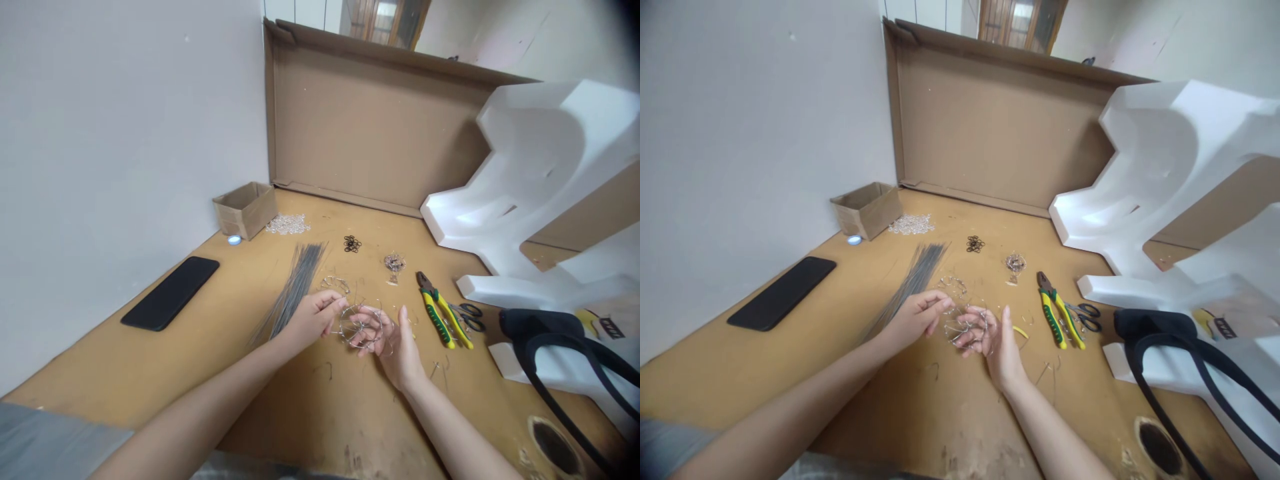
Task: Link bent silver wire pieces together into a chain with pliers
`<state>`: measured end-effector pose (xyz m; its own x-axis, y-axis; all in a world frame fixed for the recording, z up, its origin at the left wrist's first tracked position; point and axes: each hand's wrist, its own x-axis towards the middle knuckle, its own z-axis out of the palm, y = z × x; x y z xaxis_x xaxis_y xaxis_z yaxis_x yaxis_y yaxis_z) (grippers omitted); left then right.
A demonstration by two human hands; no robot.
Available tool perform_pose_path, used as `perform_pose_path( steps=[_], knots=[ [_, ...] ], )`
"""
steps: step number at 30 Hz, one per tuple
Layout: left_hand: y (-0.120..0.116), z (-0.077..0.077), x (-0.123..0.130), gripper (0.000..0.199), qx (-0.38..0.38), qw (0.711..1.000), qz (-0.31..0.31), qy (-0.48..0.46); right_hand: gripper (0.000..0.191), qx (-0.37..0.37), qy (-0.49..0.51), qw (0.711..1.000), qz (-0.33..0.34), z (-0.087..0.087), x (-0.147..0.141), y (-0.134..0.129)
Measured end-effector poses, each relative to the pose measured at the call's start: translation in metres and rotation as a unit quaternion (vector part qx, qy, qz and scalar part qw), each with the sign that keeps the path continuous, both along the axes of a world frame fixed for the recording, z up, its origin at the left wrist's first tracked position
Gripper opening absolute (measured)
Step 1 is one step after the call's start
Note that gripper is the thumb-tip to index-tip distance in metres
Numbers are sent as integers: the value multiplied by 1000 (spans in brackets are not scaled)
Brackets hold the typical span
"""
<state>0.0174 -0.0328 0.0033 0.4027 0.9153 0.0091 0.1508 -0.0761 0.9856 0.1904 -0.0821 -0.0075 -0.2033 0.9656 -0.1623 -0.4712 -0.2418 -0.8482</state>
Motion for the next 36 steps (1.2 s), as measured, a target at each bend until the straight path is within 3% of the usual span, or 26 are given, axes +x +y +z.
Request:
perform_pose_path(
  steps=[8,16,36],
  knots=[
    [-4,1,0,28,49,998,6,48,50,10,-64,998,-16,-7,-1,1],
    [-5,-1,1,29,93,993,18,76,56,7,-75,997,-5,-9,0,2],
    [-3,-2,1,29,94,991,26,86,63,9,-64,998,8,-7,2,3]
  ],
)
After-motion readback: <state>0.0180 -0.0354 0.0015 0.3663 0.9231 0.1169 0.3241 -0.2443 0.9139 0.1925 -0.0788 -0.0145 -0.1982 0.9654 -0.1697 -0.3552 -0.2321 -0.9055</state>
